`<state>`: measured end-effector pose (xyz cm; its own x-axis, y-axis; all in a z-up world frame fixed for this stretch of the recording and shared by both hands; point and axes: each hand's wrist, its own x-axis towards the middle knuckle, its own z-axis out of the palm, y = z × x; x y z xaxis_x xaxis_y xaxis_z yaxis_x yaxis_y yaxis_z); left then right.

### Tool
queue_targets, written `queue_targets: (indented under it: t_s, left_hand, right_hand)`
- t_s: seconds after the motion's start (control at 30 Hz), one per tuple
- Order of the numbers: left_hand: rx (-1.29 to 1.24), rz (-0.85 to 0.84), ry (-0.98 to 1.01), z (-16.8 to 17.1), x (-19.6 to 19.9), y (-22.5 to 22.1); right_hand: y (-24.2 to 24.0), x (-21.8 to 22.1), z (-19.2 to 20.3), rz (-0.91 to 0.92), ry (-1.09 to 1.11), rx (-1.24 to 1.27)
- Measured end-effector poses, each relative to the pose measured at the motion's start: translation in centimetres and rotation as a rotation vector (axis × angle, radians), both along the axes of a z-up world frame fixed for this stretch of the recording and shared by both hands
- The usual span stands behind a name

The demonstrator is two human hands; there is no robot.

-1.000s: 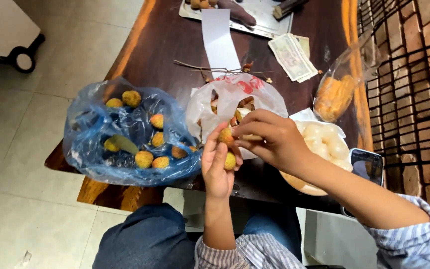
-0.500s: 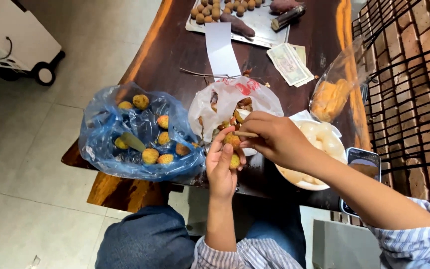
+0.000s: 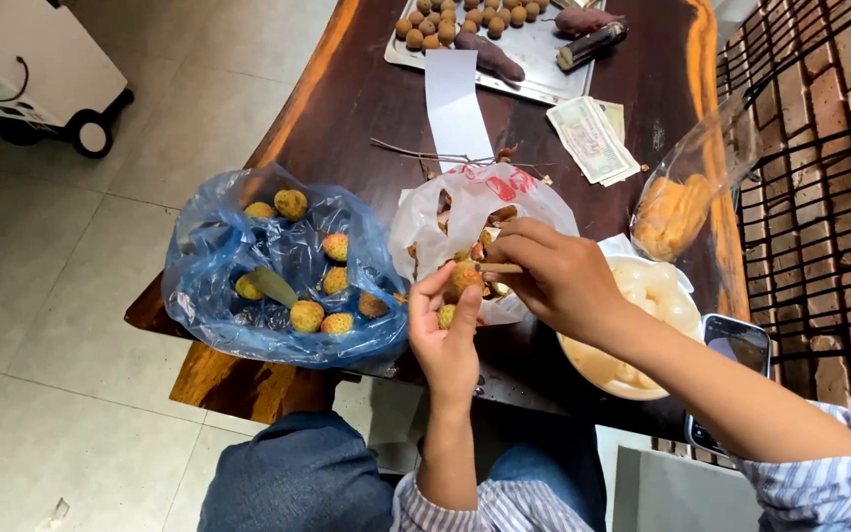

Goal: Peeling lychees and removing the seeds using a chopstick-like tool.

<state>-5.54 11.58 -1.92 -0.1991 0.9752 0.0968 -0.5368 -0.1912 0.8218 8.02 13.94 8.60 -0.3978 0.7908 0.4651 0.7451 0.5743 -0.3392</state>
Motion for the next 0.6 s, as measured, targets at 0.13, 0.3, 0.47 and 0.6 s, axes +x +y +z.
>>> queue_targets:
  t_s: [0.13, 0.3, 0.47, 0.6]
  left_hand:
    - [-0.02, 0.214, 0.062, -1.3, 1.0, 0.3]
    - [-0.061, 0.304, 0.022, -3.7, 0.7, 1.5]
    - [-0.063, 0.244, -0.209, -1.1, 0.0, 1.8]
    - [0.035, 0.122, -0.266, -2.9, 1.5, 1.7]
  right_hand:
    - [0.1, 0.3, -1.7, -0.025, 0.004, 0.062]
    - [-0.2, 0.3, -2.5, -0.014, -0.012, 0.049]
    - [1.3, 2.0, -2.1, -0.131, 0.013, -0.108]
    - [2.8, 1.2, -1.5, -0.21, 0.078, -0.183]
